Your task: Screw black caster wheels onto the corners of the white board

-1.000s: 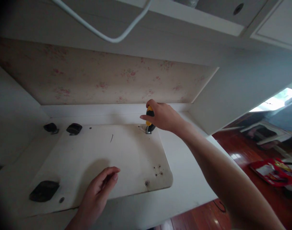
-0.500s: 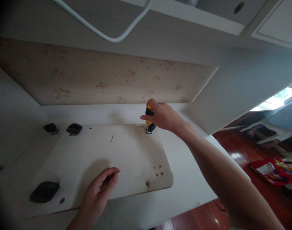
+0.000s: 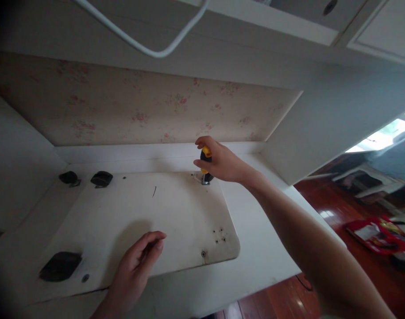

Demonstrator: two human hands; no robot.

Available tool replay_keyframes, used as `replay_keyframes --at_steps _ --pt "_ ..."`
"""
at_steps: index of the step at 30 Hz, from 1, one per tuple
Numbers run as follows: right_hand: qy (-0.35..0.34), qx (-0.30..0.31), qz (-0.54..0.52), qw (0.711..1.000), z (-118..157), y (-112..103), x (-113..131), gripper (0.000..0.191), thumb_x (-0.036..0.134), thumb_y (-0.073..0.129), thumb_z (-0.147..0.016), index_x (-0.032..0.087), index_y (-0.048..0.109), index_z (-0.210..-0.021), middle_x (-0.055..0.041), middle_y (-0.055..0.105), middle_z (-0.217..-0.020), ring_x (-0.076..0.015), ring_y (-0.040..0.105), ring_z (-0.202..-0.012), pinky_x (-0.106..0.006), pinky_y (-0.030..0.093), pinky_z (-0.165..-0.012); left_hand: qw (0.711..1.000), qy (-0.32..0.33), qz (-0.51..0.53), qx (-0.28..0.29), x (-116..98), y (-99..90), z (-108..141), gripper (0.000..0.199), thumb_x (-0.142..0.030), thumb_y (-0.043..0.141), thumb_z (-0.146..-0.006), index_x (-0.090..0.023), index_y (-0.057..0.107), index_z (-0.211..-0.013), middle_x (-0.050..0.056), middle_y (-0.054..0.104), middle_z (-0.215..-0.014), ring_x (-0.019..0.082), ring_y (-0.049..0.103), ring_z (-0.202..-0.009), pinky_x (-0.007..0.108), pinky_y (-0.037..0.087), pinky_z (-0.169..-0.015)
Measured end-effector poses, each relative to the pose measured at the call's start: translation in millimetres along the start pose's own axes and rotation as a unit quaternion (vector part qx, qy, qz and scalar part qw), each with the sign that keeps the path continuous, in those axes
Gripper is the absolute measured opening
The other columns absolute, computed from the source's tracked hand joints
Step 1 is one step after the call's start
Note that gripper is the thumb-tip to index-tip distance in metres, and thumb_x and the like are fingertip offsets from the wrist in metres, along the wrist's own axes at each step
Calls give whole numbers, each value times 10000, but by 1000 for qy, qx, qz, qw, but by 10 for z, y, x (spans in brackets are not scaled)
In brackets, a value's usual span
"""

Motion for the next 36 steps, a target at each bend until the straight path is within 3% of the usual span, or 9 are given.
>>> replay_keyframes --at_steps 3,8,13,18,25,32,36 --pt "40 -18 43 998 19 -53 -70 356 426 656 -880 216 525 -1135 -61 700 -979 -202 643 -814 -321 467 -734 1000 0 -1 -3 -1 -3 -1 300 -457 579 -921 -199 709 -999 48 703 -856 169 638 -756 251 523 -687" --pt "89 -39 142 985 26 -110 -108 431 567 674 -841 219 563 -1072 -44 670 -816 -206 603 -685 -308 405 -613 1000 0 -10 -8 -11 -12 2 296 -459 586 -915 -197 712 -970 47 698 -829 170 636 -737 254 524 -679" --pt "93 -75 193 974 17 -145 -105 470 637 662 -821 218 576 -1016 -37 630 -729 -203 570 -626 -302 356 -572 1000 6 -12 -7 -3 -13 12 293 -455 579 -922 -199 706 -988 39 684 -818 162 624 -726 247 518 -674" --pt "93 -60 190 976 20 -117 -82 466 635 652 -827 220 575 -1024 -46 649 -759 -207 577 -638 -301 351 -568 1000 8 -9 -6 13 -6 3 290 -454 576 -923 -204 711 -984 41 689 -834 165 628 -738 250 517 -677" --pt "82 -88 188 975 28 -193 81 298 458 572 -918 203 576 -1071 -77 696 -855 -221 618 -703 -319 379 -624 1000 -3 -7 3 -3 8 3 303 -463 564 -928 -201 701 -993 36 679 -818 161 611 -716 245 503 -655" --pt "66 -59 230 969 18 35 96 245 377 515 -937 205 585 -1097 -103 735 -977 -234 646 -724 -323 345 -596 1000 -5 -4 1 16 -7 2 294 -458 561 -928 -206 703 -982 34 679 -810 156 604 -707 246 494 -656" --pt "69 -66 229 969 11 46 59 253 366 495 -942 197 586 -1107 -114 734 -990 -239 648 -740 -329 352 -603 1000 -1 -2 4 32 -5 -2 279 -449 558 -938 -215 697 -1000 25 668 -821 150 603 -726 242 491 -674"
Point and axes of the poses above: each hand's wrist, its own z-axis away from the middle knuckle, its own y-axis out of the palm, x = y × z, the point moved 10 cm from there along -z, towards the middle knuckle
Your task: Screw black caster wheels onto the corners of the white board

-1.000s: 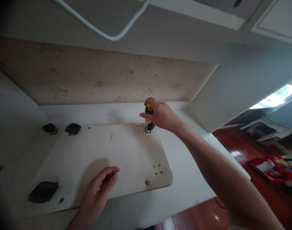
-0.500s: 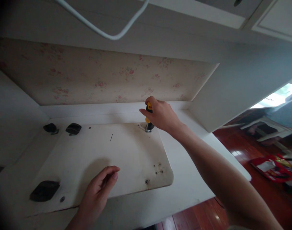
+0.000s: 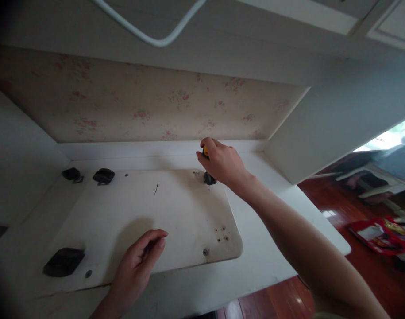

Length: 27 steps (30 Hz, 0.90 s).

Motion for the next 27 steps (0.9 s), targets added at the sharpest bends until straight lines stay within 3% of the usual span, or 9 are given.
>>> replay_keyframes --at_steps 4,10,15,22,27 --pt "7 -25 -4 1000 -7 -92 -25 254 368 500 -939 193 590 -1099 -108 730 -954 -239 642 -738 -332 359 -613 1000 2 2 11 18 30 2 285 -451 542 -952 -216 683 -1029 21 655 -840 146 597 -733 238 485 -671" --pt "30 -118 -66 990 95 -446 -63 214 385 531 -914 213 581 -1030 -73 687 -866 -211 605 -688 -334 406 -643 1000 -2 5 16 2 40 -2 272 -442 538 -958 -215 679 -1006 12 639 -808 140 583 -714 233 476 -658" --pt "34 -68 -57 995 128 -373 -90 186 356 544 -889 205 598 -982 -51 643 -737 -201 561 -620 -330 384 -611 1000 2 6 18 -7 38 -7 259 -433 546 -954 -219 683 -1001 13 651 -824 140 597 -733 232 485 -680" --pt "1 -99 -44 994 178 -334 -88 179 344 550 -886 192 590 -973 -46 643 -735 -182 543 -607 -305 355 -586 1000 -3 -6 12 38 23 11 293 -456 547 -943 -210 687 -1021 31 673 -859 154 611 -754 243 497 -674" --pt "10 -85 -46 995 190 -241 -100 165 344 550 -891 199 580 -965 -54 660 -769 -179 541 -609 -302 350 -593 1000 -1 -10 9 33 25 7 300 -463 545 -943 -204 683 -1007 21 655 -820 147 595 -716 240 486 -645"
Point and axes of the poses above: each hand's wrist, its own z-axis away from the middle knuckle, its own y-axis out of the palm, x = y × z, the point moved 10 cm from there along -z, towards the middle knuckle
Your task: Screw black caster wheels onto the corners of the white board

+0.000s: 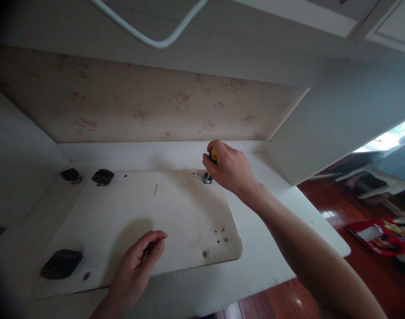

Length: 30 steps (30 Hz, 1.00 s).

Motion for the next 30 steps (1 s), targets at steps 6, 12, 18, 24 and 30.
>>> replay_keyframes --at_steps 6,12,18,24,30 --pt "7 9 -14 1000 -2 46 -19 164 352 544 -897 203 570 -961 -55 657 -784 -185 557 -639 -302 352 -610 1000 9 1 5 -14 11 -20 284 -447 542 -949 -209 679 -1019 17 649 -815 143 590 -716 239 485 -660" --pt "24 29 -13 999 -9 85 -34 163 363 541 -900 212 556 -962 -51 654 -784 -188 553 -640 -309 350 -615 1000 6 0 2 -16 8 -3 287 -454 547 -942 -209 684 -1000 23 650 -822 147 594 -721 241 487 -659" --pt "22 132 -88 987 -53 226 -8 285 395 532 -907 216 489 -1125 -72 674 -918 -228 620 -758 -324 402 -662 1000 5 -1 9 1 25 10 291 -458 539 -949 -213 681 -1016 21 657 -823 147 595 -722 238 482 -657" --pt "-6 136 -73 988 -101 226 2 308 370 542 -912 202 471 -1160 -92 692 -937 -270 675 -803 -340 409 -669 1000 9 4 7 -39 30 2 304 -465 545 -941 -204 688 -1006 28 666 -820 154 600 -720 244 485 -657" --pt "10 113 -14 993 -114 230 -8 325 472 552 -928 214 497 -1118 -88 708 -883 -278 684 -755 -328 381 -619 1000 9 12 7 -20 20 14 306 -465 539 -945 -202 682 -1010 34 665 -834 158 596 -735 250 482 -668"
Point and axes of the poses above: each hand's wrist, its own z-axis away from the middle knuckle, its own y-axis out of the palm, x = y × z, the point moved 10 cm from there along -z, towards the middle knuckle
